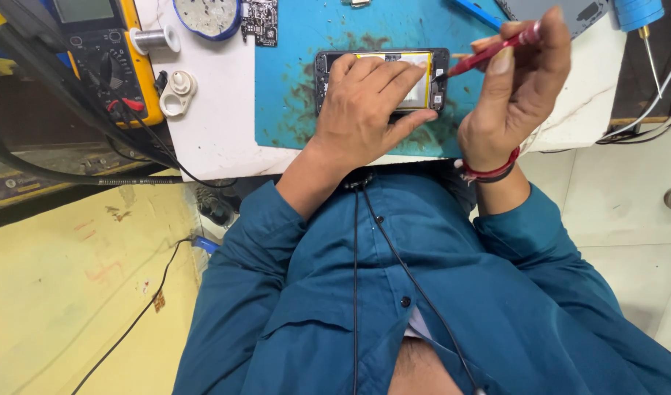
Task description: The person repairs a smartphone at a workbench. They pry open the phone's back cover, work on the internal components with a screwdriver and pry tool, reposition the phone repeatedly, and press the cover back into place while handling the device throughout.
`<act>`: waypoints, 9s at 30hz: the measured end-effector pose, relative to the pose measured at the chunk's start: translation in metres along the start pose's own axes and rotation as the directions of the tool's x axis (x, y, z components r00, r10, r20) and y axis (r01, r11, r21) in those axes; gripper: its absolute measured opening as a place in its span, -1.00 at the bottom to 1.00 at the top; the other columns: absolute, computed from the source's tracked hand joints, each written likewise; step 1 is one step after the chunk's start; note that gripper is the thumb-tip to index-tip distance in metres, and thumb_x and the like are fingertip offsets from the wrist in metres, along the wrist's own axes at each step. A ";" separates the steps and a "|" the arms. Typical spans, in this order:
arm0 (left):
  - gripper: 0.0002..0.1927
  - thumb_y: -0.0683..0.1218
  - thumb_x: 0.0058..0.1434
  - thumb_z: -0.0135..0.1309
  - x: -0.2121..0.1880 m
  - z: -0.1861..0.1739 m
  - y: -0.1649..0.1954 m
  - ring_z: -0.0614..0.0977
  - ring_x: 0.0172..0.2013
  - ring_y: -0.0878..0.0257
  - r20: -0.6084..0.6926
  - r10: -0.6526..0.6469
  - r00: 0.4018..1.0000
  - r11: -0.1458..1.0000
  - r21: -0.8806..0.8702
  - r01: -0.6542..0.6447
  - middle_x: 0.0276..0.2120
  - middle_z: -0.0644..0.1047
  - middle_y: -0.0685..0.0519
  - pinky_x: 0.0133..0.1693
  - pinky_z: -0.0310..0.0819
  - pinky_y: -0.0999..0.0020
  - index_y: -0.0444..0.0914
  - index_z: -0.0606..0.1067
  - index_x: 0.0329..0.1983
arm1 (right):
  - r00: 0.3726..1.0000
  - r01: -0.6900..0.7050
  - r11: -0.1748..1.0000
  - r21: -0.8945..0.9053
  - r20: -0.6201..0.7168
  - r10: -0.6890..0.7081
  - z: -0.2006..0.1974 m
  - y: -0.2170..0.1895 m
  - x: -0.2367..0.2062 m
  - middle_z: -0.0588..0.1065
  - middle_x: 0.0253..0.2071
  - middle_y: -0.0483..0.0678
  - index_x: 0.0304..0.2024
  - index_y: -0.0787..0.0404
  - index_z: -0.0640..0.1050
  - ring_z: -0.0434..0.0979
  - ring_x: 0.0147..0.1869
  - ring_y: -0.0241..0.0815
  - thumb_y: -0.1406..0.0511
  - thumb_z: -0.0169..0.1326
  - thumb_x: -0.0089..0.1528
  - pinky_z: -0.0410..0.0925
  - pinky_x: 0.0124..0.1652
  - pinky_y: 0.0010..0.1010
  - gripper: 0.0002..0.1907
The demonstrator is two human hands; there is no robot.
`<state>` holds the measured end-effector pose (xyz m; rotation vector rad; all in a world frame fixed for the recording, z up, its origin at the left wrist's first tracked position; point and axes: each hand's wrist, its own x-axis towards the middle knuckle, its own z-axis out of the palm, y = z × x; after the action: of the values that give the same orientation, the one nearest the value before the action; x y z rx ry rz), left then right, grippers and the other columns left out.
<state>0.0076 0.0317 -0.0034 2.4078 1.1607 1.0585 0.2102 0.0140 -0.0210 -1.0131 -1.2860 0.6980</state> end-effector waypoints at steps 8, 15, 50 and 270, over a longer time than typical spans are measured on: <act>-0.87 -0.06 0.30 0.28 0.001 0.000 0.000 0.55 -0.07 0.16 -0.011 0.020 1.000 1.000 0.004 -0.019 -0.07 0.58 0.12 0.13 0.26 0.11 -0.18 0.62 -0.17 | 0.993 0.112 0.983 -0.145 0.056 -0.105 -0.007 0.005 0.003 0.37 0.22 0.02 0.50 0.08 0.19 0.51 0.08 -0.22 0.46 -0.13 0.62 0.52 0.10 -0.38 -0.57; -0.87 -0.04 0.29 0.28 0.000 0.000 0.001 0.54 -0.05 0.15 0.014 0.027 1.000 0.999 0.016 -0.028 -0.07 0.57 0.10 0.15 0.24 0.08 -0.18 0.61 -0.22 | 0.977 0.184 0.966 -0.183 0.146 -0.158 -0.006 0.005 0.009 0.32 0.18 -0.02 0.49 0.11 0.21 0.52 0.08 -0.23 0.47 -0.14 0.61 0.51 0.10 -0.41 -0.58; -0.69 0.06 0.21 0.35 0.001 -0.003 0.001 0.53 0.00 0.12 0.078 0.030 0.996 0.999 0.008 -0.031 -0.03 0.56 0.06 0.17 0.24 0.05 -0.20 0.57 -0.16 | 0.895 0.349 0.918 -0.190 0.360 -0.265 0.010 -0.007 0.036 0.50 0.07 0.22 0.24 0.27 0.39 0.51 0.04 0.06 0.49 -0.04 0.50 0.44 -0.08 -0.25 -0.74; -0.87 -0.07 0.34 0.27 0.001 0.005 0.008 0.55 -0.15 0.22 -0.055 0.046 0.997 0.996 0.082 -0.041 -0.14 0.56 0.13 0.04 0.26 0.19 -0.21 0.59 -0.17 | 0.997 0.072 0.997 0.018 0.011 -0.072 -0.010 0.001 -0.001 0.38 0.19 0.03 0.46 0.05 0.19 0.56 -0.02 -0.13 0.43 -0.15 0.62 0.51 -0.02 -0.28 -0.61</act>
<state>0.0163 0.0275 -0.0018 2.4911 1.1968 1.1208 0.2202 0.0108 -0.0219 -0.9446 -1.3180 0.6598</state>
